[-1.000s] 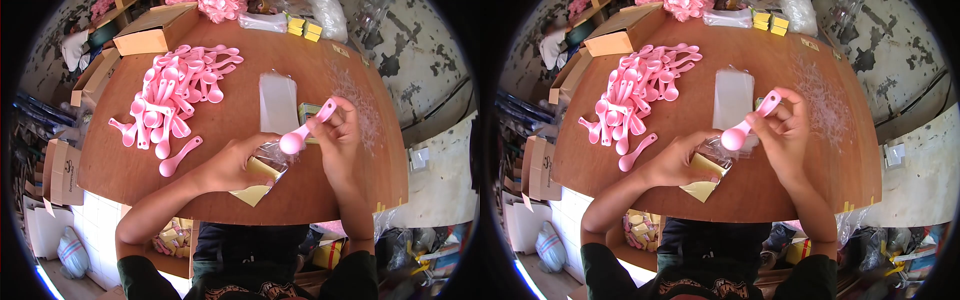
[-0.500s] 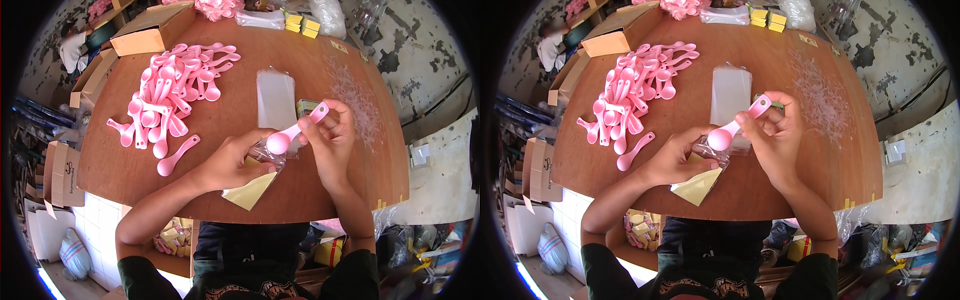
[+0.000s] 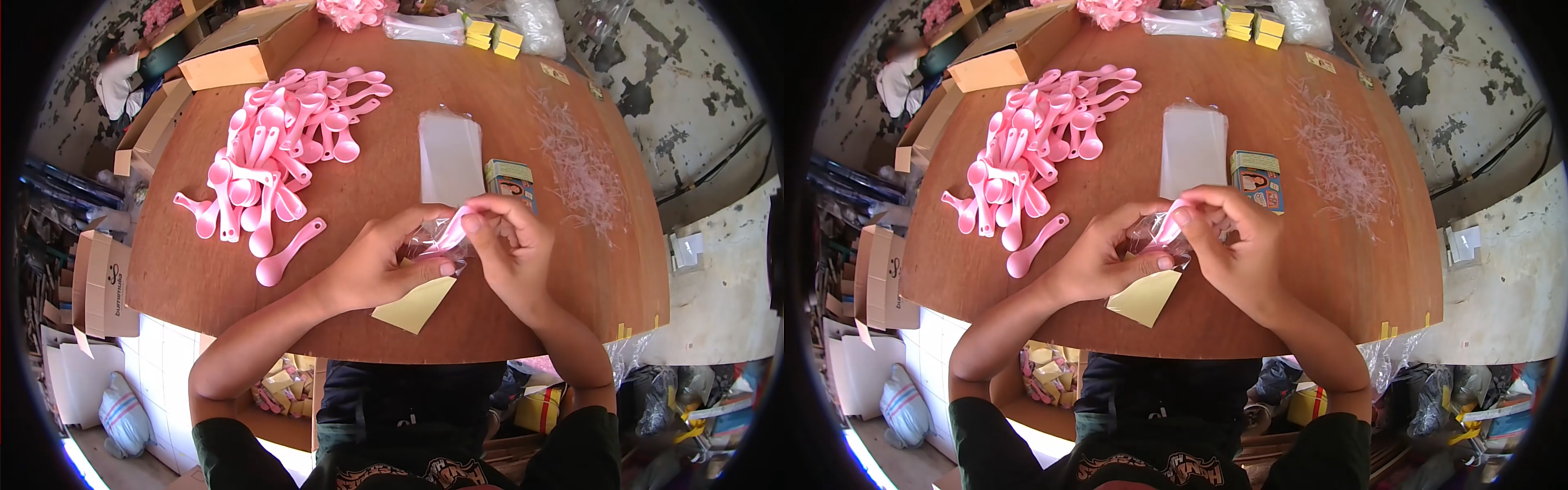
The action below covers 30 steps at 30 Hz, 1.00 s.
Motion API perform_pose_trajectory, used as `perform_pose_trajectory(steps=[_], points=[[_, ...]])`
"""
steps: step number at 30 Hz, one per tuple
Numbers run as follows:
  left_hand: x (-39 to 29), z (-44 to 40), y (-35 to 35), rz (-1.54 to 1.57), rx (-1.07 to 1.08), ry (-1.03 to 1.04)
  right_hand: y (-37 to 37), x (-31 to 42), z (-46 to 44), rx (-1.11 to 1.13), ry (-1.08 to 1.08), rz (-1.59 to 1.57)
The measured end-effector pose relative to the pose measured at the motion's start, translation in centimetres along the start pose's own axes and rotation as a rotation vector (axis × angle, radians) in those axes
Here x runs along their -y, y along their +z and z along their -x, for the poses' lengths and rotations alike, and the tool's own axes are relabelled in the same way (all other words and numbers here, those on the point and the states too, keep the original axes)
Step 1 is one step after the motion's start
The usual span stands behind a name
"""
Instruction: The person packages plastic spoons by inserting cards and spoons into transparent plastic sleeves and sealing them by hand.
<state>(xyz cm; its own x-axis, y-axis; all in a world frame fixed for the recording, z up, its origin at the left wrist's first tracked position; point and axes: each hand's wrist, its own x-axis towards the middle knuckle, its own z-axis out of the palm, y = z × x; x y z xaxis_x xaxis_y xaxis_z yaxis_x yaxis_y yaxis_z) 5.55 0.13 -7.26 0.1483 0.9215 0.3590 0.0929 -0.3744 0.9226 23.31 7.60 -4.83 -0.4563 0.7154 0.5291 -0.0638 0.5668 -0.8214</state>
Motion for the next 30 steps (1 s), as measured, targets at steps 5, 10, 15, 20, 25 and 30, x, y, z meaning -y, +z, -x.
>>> perform_pose_trajectory(steps=[5,10,15,20,25,30], points=[[-0.7,0.1,-0.4,0.007,0.036,-0.056,-0.1,-0.2,-0.7,0.136,-0.401,0.350],[-1.1,0.3,-0.4,0.021,0.027,-0.040,0.0,0.0,-0.4,0.019,-0.337,0.376],[-1.6,0.3,-0.3,-0.110,0.038,0.032,-0.1,0.3,-0.5,-0.037,-0.353,0.471],[-1.5,0.4,0.2,-0.169,0.032,0.125,0.0,0.4,-0.3,-0.034,-0.356,0.524],[-1.4,0.2,0.0,-0.207,0.060,0.180,-0.3,0.6,-0.2,-0.020,-0.283,0.472],[-1.6,0.3,0.0,-0.243,0.075,0.178,-0.6,0.6,-0.3,0.045,-0.222,0.390]])
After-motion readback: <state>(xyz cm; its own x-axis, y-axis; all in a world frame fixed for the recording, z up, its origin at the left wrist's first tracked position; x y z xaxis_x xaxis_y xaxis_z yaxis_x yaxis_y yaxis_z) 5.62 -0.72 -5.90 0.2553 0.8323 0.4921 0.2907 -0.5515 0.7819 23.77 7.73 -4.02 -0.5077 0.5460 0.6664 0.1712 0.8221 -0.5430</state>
